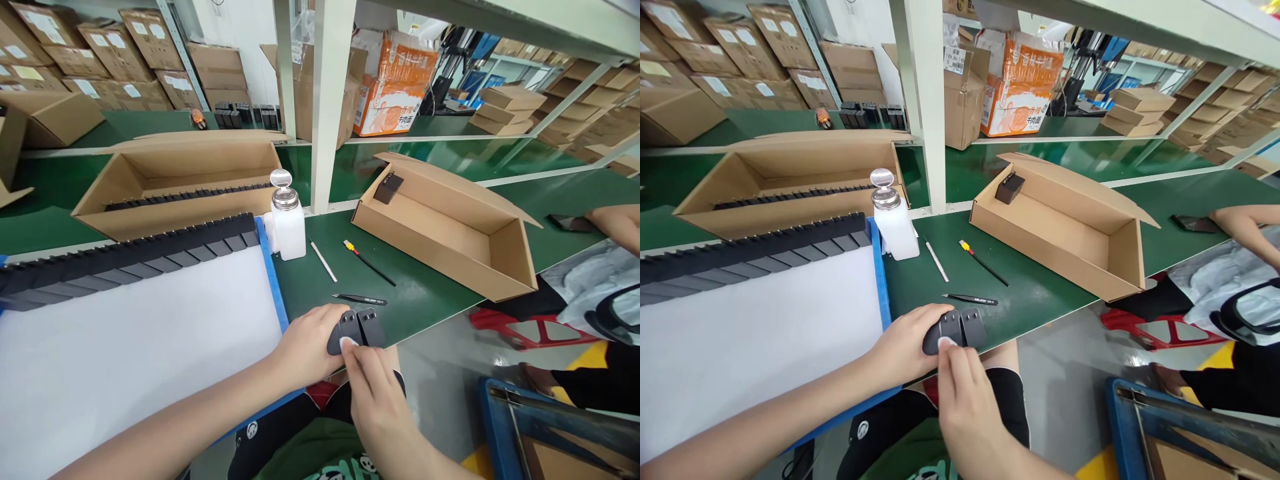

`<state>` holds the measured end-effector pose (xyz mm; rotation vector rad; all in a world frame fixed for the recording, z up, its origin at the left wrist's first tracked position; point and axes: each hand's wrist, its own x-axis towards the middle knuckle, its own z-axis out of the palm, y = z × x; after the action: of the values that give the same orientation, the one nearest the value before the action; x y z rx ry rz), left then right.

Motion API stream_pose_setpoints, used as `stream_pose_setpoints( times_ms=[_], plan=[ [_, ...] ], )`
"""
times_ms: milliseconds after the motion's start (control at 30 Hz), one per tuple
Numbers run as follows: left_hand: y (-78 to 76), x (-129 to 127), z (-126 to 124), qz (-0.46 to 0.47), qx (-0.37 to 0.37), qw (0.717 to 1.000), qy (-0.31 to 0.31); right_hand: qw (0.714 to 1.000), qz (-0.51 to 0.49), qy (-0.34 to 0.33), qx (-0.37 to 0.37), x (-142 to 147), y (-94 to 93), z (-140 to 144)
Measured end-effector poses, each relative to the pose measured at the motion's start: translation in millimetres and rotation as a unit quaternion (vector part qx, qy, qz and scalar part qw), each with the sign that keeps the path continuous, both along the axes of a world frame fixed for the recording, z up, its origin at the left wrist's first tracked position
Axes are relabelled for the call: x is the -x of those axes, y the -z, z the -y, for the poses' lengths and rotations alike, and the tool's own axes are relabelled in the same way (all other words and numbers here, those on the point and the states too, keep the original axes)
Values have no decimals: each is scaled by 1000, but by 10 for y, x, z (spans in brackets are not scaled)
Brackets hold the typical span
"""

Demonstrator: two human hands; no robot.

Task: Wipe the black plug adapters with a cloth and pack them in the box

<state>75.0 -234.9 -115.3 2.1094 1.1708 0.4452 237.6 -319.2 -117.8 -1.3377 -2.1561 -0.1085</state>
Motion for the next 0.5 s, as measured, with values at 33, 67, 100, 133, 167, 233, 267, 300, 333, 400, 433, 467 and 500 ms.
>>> stream_pose_setpoints(
  times_ms=[33,67,100,133,167,233,267,300,333,400,433,467,500],
  plan=[
    [2,0,-3,1,-1,1000,-1,1000,3,-3,0,4,-6,-9],
    [2,0,-4,2,-2,1000,-2,1000,8,-3,2,5,-15,-26],
    [1,1,-5,4,-4,1000,-1,1000,14,2,6,4,-27,-48],
    [0,3,-5,5,-7,1000,1,1000,22,11,9,2,-42,-73],
    [-3,3,-3,7,-11,1000,4,999,31,24,11,2,-60,-96],
    [-6,4,4,8,-22,1000,9,997,51,50,5,15,-100,-117],
    [-4,5,8,6,-28,1000,8,997,59,57,-2,31,-119,-112],
    [0,7,10,3,-34,999,6,996,65,56,-7,53,-138,-100],
    [8,11,9,0,-40,999,5,996,69,49,-10,81,-155,-84],
    [33,26,1,-4,-50,999,9,997,67,38,-5,140,-188,-55],
    [47,36,-5,-5,-54,998,14,997,63,36,3,161,-209,-44],
    [59,47,-11,-6,-56,998,19,998,59,33,10,166,-237,-35],
    [68,59,-16,-7,-56,998,21,998,57,24,16,150,-272,-28]
  ],
)
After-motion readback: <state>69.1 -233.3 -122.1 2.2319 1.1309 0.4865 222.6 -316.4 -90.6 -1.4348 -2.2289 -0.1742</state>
